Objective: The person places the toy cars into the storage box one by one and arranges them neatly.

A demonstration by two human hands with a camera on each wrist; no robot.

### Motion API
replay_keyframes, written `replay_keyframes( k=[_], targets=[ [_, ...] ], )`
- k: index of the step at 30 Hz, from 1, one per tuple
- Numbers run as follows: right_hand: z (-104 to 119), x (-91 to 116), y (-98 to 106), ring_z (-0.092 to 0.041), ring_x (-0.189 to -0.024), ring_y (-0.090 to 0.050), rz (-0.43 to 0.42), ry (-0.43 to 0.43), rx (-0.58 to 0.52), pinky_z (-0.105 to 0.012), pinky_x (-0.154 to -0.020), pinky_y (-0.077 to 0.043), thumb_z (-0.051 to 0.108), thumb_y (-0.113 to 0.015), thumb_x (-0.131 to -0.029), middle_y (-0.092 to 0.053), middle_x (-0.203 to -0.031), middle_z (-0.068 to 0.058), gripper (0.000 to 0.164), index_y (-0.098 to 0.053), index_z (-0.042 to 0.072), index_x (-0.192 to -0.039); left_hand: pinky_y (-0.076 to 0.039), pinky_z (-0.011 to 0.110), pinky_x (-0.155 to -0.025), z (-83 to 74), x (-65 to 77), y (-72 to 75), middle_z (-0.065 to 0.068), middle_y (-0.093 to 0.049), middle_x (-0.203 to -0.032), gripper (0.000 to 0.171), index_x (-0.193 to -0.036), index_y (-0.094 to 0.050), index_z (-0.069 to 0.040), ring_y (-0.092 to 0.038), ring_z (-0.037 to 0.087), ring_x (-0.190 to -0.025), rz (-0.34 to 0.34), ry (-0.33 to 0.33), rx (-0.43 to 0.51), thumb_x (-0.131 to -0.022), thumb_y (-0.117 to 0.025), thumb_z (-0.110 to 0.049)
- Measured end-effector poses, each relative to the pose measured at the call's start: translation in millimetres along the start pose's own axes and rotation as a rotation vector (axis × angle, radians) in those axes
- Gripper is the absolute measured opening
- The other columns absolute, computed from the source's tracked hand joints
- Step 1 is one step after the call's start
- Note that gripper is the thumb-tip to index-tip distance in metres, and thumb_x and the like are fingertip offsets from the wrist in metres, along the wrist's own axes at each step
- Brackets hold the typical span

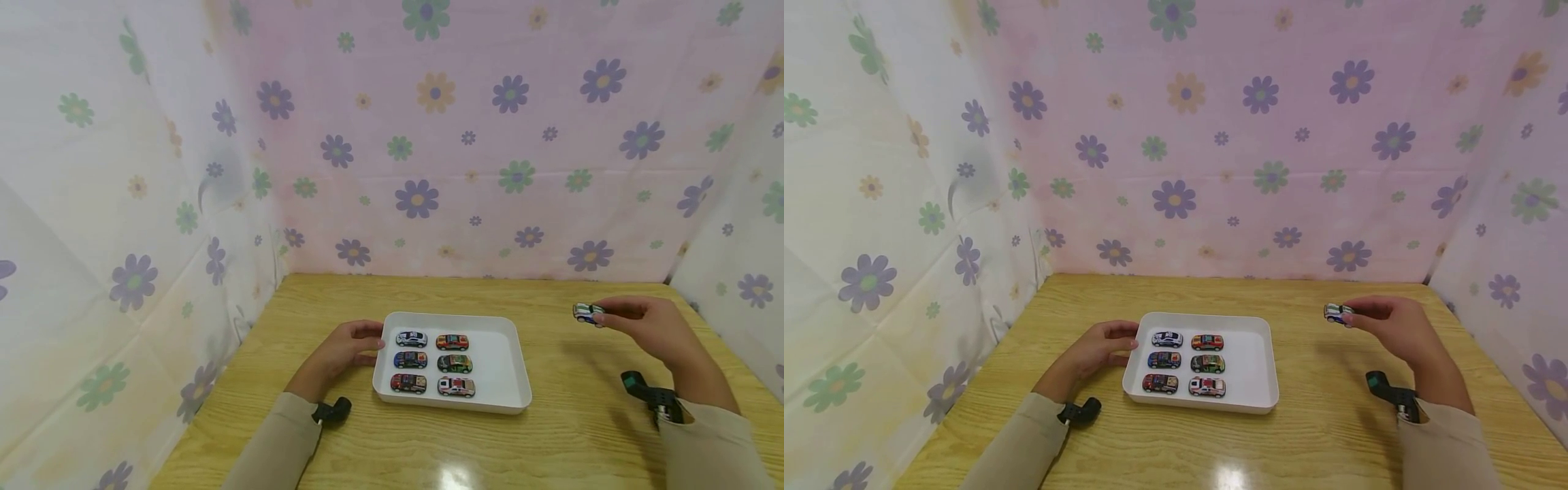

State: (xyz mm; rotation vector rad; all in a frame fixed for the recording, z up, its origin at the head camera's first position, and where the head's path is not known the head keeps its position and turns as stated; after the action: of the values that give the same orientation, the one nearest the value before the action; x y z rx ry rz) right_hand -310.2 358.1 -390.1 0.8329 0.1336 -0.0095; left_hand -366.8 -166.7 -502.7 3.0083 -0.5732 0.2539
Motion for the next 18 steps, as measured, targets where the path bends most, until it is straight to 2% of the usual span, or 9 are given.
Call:
replay_keyframes(
  k=[4, 7, 9, 18],
  targets=[
    [12.8, -1.2, -5.6, 0.018, -0.092, -0.055, 0.01, 0.03, -0.001, -0.041, -0.084, -0.061, 0.051, -0.068, -0.098, -0.068, -0.133, -0.02, 0.054, -0.068, 0.013, -0.136, -0.063, 0.044, -0.09, -0.1, 0.1, -0.5, 0.017, -0.063, -0.139, 0.047, -0.141, -0.059, -0.003, -0.069, 0.026, -0.115, 0.008, -0.005, 0.006, -0.097, -0.072, -0.009],
    [23.6, -2.6, -7.6, 0.016, -0.091, -0.059, 0.008, 0.046, -0.01, -0.025, -0.079, -0.059, 0.049, -0.069, -0.097, -0.071, -0.129, -0.018, 0.052, -0.069, 0.013, -0.134, -0.063, 0.044, -0.09, -0.7, 0.7, -0.8, 0.017, -0.063, -0.139, 0.046, -0.141, -0.059, -0.003, -0.069, 0.026, -0.115, 0.009, -0.006, 0.009, -0.098, -0.072, -0.009],
    [29.7, -3.8, -9.7, 0.013, -0.091, -0.062, 0.009, 0.051, -0.026, -0.019, -0.077, -0.057, 0.049, -0.07, -0.097, -0.072, -0.126, -0.016, 0.051, -0.07, 0.012, -0.133, -0.063, 0.044, -0.091, -1.1, 1.0, -0.8, 0.017, -0.063, -0.139, 0.045, -0.141, -0.059, -0.003, -0.069, 0.026, -0.115, 0.009, -0.004, 0.01, -0.098, -0.071, -0.009],
    [48.3, -7.7, -31.5, 0.005, -0.094, -0.068, 0.021, 0.1, -0.082, -0.02, -0.079, -0.059, 0.045, -0.072, -0.097, -0.075, -0.12, -0.012, 0.044, -0.073, 0.013, -0.127, -0.063, 0.044, -0.092, -1.1, 0.4, -0.8, 0.017, -0.062, -0.14, 0.046, -0.142, -0.058, -0.003, -0.068, 0.027, -0.117, 0.009, 0.001, 0.008, -0.099, -0.071, -0.011]
  ],
)
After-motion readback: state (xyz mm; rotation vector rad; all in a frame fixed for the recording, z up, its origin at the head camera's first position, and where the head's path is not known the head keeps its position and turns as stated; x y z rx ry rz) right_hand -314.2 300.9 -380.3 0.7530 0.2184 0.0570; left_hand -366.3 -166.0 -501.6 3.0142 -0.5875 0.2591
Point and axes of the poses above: each hand's wrist, its own x-axis away from the middle knuckle, its own y-axis out of the back of the hand, z = x × y, the point moved 8 cm from there along -x, towards the middle knuckle
